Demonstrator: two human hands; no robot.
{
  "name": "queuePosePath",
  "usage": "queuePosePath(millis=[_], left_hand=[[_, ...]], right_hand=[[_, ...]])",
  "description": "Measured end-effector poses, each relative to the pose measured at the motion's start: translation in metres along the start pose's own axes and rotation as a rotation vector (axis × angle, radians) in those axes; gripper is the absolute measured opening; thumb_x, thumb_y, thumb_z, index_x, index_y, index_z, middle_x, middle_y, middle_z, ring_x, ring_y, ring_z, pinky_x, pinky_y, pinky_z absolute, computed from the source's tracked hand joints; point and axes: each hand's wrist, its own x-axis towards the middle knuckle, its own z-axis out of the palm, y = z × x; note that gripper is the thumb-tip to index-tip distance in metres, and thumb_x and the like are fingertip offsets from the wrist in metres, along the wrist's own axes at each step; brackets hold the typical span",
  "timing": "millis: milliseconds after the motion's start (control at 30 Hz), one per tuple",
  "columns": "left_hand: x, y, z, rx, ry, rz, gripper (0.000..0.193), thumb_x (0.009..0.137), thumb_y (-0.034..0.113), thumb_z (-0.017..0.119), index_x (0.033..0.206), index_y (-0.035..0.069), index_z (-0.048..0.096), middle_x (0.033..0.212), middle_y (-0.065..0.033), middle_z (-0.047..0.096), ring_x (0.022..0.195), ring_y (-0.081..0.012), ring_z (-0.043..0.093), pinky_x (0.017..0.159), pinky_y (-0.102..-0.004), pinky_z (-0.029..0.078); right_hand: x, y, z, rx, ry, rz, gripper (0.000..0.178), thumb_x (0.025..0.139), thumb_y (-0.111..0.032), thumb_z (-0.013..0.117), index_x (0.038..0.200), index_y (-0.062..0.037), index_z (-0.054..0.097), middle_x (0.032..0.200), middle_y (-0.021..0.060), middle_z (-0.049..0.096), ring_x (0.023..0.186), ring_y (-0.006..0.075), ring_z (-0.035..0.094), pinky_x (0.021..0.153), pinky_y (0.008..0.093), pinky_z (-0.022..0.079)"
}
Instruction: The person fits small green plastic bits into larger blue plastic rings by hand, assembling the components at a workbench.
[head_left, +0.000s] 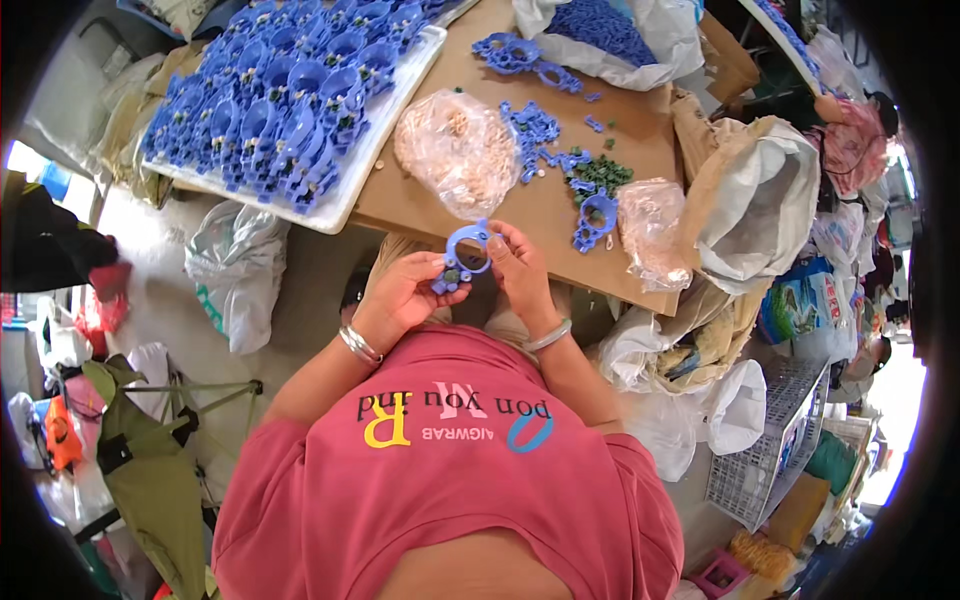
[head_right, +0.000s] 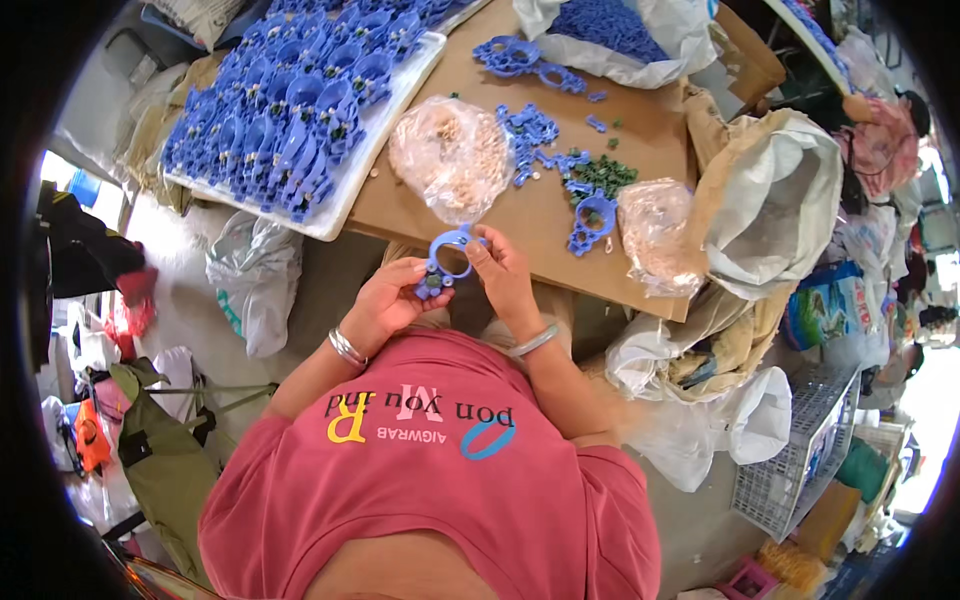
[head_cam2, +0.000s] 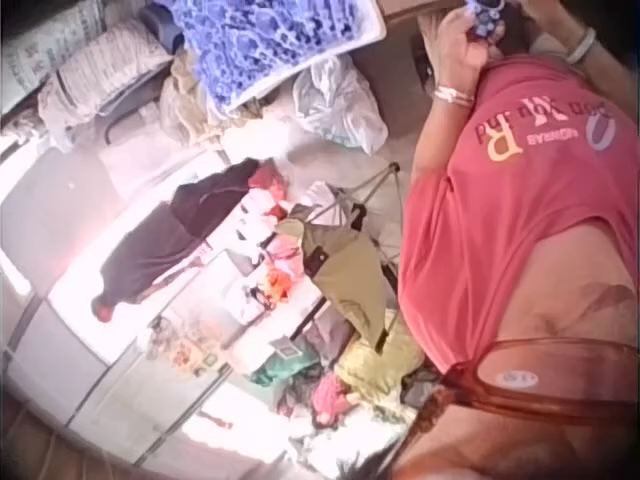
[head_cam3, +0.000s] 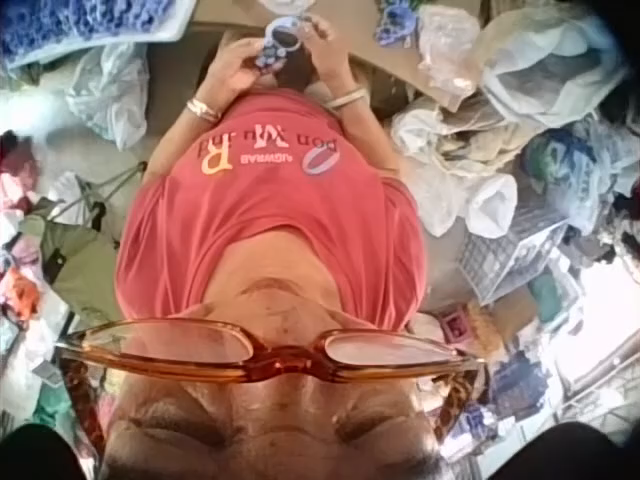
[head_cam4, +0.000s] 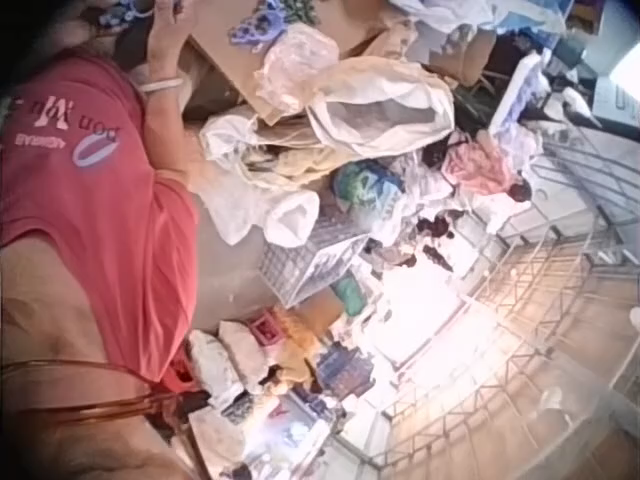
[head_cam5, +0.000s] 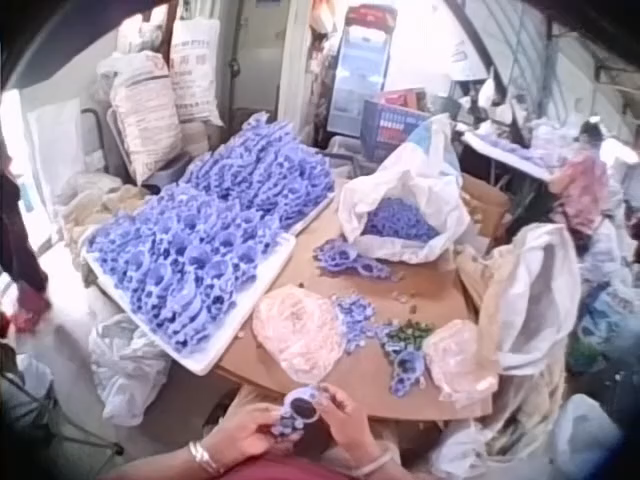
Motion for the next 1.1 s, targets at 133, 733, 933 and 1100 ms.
queuePosePath(millis=[133, 733, 933, 1100], left_hand=[[-0.001, 0.004, 0.001, -0.068, 0.004, 0.118, 0.017, 0.083, 0.005, 0.050, 0.096, -0.004, 0.053, 0.094, -0.0164, 0.057, 0.087, -0.0297, 0.057, 0.079, -0.0450, 0.048], [0.003, 0.006, -0.009, -0.183, 0.131, 0.168, 0.010, 0.083, 0.001, 0.048, 0.090, -0.004, 0.053, 0.090, -0.0167, 0.058, 0.088, -0.0324, 0.056, 0.081, -0.0464, 0.047], [0.003, 0.008, 0.001, -0.179, 0.169, 0.185, 0.008, 0.083, 0.001, 0.048, 0.088, -0.005, 0.051, 0.092, -0.0172, 0.056, 0.088, -0.0323, 0.055, 0.081, -0.0458, 0.048], [0.004, 0.009, -0.007, -0.212, 0.139, 0.182, 0.014, 0.083, 0.001, 0.048, 0.094, -0.006, 0.052, 0.093, -0.0181, 0.056, 0.088, -0.0325, 0.055, 0.081, -0.0453, 0.048]], right_hand=[[0.001, -0.005, -0.004, -0.144, 0.148, -0.067, 0.031, 0.085, -0.017, 0.054, 0.109, 0.0020, 0.051, 0.071, -0.0063, 0.048, 0.057, 0.0013, 0.038, 0.051, 0.0165, 0.032], [0.075, -0.027, -0.031, -1.286, 0.393, -0.533, 0.017, 0.077, -0.010, 0.053, 0.093, -0.0018, 0.055, 0.094, 0.0173, 0.052, 0.081, 0.0360, 0.054, 0.069, 0.0430, 0.045], [0.095, -0.018, -0.047, -1.338, 0.419, -0.592, 0.009, 0.075, -0.014, 0.056, 0.081, -0.0082, 0.055, 0.086, 0.0127, 0.052, 0.079, 0.0331, 0.054, 0.065, 0.0430, 0.046], [0.088, -0.023, -0.040, -1.245, 0.429, -0.679, 0.010, 0.072, -0.014, 0.058, 0.079, -0.0071, 0.057, 0.088, 0.0119, 0.054, 0.081, 0.0303, 0.054, 0.066, 0.0403, 0.046]])
